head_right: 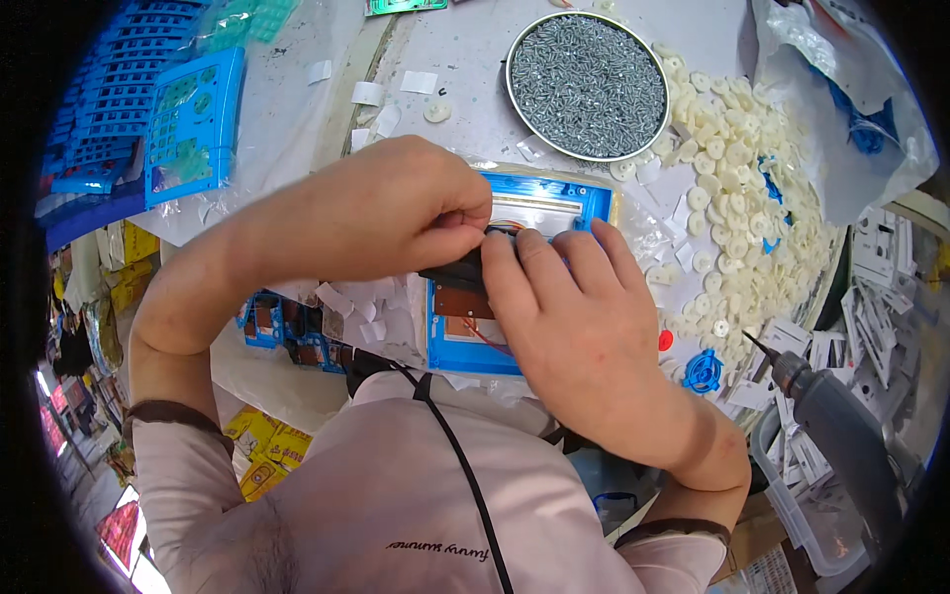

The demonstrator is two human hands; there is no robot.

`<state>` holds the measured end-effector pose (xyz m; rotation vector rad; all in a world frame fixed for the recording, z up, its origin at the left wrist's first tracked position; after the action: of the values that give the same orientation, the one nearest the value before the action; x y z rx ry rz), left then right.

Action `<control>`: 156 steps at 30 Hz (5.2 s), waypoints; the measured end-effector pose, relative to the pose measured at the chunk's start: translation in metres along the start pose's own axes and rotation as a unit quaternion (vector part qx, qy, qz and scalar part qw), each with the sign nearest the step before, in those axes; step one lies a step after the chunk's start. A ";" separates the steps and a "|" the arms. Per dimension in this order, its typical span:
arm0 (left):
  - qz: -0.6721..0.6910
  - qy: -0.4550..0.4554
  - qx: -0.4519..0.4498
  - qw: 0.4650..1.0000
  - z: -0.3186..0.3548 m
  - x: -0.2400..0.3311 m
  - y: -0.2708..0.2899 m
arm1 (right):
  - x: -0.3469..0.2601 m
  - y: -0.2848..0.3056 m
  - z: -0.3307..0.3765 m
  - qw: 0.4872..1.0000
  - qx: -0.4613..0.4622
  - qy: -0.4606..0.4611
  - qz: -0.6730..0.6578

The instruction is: Assemble electronic toy components by inserting circuits and wires into plastic casings and securing them with a powered screwdriver.

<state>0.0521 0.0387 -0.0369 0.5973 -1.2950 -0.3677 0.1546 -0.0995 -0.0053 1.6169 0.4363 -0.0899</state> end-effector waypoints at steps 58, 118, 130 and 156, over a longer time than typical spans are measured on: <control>-0.121 -0.045 0.303 0.944 0.071 0.013 -0.033 | 0.004 0.056 -0.004 0.757 0.232 0.066 -0.607; 0.224 0.057 0.319 0.919 0.051 -0.023 -0.042 | 0.017 0.010 -0.016 0.988 0.146 -0.008 -0.050; 0.251 0.026 0.311 0.916 0.058 -0.015 -0.057 | 0.071 0.010 -0.022 0.909 -0.071 -0.182 -0.369; -0.093 -0.072 0.305 0.945 0.053 0.006 -0.062 | 0.039 -0.005 0.015 0.987 0.104 -0.115 -0.041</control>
<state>0.0072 -0.0244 -0.0615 1.2421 -1.5016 -0.1575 0.1916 -0.1048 -0.0237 1.7693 0.3222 -0.3910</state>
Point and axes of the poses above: each hand's wrist, its own z-axis away from the middle knuckle, its own y-axis out of the back of the hand, x = y × z, the point moved 4 cm from there along -z, towards the middle knuckle, and after that the axes turned 2 degrees about x, right-handed, at the moved point
